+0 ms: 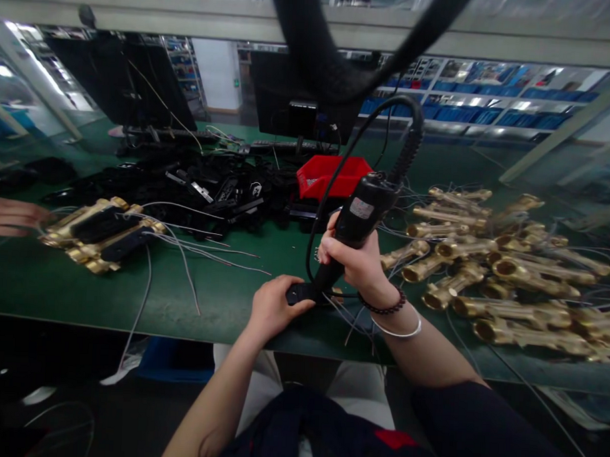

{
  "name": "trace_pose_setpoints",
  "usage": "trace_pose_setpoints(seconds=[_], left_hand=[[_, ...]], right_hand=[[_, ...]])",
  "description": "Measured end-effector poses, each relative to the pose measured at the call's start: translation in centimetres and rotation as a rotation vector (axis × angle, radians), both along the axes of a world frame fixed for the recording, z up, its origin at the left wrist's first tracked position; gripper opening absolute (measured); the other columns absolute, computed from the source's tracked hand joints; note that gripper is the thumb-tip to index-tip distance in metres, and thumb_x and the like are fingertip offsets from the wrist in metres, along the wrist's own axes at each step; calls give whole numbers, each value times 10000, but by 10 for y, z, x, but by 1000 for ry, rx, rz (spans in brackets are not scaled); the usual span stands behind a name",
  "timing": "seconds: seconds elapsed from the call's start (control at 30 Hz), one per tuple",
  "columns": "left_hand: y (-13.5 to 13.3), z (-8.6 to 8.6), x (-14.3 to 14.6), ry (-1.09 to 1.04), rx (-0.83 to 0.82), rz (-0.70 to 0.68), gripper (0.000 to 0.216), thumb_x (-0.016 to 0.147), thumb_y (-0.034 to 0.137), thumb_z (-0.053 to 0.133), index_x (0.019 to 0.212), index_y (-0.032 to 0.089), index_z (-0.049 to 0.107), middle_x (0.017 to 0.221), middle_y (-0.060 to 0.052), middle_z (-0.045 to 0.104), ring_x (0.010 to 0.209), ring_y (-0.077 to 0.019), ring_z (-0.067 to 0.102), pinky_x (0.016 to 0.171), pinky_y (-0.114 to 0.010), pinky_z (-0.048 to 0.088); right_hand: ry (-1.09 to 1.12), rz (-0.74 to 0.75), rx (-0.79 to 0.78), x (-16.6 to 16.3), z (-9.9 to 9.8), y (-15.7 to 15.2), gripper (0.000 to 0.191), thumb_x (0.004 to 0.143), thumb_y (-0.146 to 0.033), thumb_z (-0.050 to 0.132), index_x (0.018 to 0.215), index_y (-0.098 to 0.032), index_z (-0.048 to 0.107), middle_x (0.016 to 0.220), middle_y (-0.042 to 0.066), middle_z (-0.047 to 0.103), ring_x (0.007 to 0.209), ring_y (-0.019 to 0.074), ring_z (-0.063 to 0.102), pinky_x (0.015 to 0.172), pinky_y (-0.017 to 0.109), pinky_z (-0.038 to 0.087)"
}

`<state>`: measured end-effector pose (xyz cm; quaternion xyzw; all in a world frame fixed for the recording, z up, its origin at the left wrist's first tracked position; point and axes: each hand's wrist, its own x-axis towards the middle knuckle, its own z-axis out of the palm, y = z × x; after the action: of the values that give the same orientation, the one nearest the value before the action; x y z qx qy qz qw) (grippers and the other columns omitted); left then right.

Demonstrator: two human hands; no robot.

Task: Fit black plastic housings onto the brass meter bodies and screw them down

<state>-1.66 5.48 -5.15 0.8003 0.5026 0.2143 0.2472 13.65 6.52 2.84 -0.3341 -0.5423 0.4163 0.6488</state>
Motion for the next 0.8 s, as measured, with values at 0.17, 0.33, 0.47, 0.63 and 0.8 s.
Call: trace_pose_setpoints(seconds=[0.17, 0.33, 0.47, 0.63, 0.8], left_hand=[[1, -4, 0, 17, 11, -5, 350, 724, 411, 717, 1007, 218, 644, 963, -27, 686, 891, -217, 633, 769, -291, 458], [2, -6, 0, 25, 10, -4, 348, 721, 426, 714, 1003, 233, 646, 956, -24, 686, 881, -212, 635, 743, -281, 459], [2, -7, 0, 9, 23, -8, 348, 718, 422, 716, 999, 230, 642, 953, -21, 686, 881, -203, 635, 750, -266, 456], [2, -8, 0, 60, 11, 35, 364, 706, 477, 707, 932, 199, 645, 911, -48, 689, 855, -233, 645, 691, -274, 456], [2, -8, 0, 39, 5, 27, 384, 704, 481, 708, 957, 202, 637, 951, -48, 692, 880, -240, 648, 703, -275, 462]], right_hand=[[-8, 36, -19, 0, -2, 3, 204, 653, -206, 638, 833, -168, 552, 502, -78, 515, 390, 87, 467, 437, 236, 424], [-87, 76, -4, -2, 6, 0, 265, 644, -194, 632, 902, -158, 582, 492, -74, 526, 388, 92, 469, 416, 227, 412], [-19, 74, 58, -11, 16, -7, 254, 659, -176, 626, 905, -176, 565, 516, -75, 526, 404, 92, 478, 438, 234, 427], [14, 88, 66, -27, 9, -5, 263, 668, -193, 628, 920, -189, 551, 549, -71, 532, 420, 96, 486, 445, 242, 435], [27, 86, 70, -30, -2, 2, 223, 695, -195, 622, 906, -190, 550, 520, -78, 520, 420, 98, 482, 459, 246, 432]])
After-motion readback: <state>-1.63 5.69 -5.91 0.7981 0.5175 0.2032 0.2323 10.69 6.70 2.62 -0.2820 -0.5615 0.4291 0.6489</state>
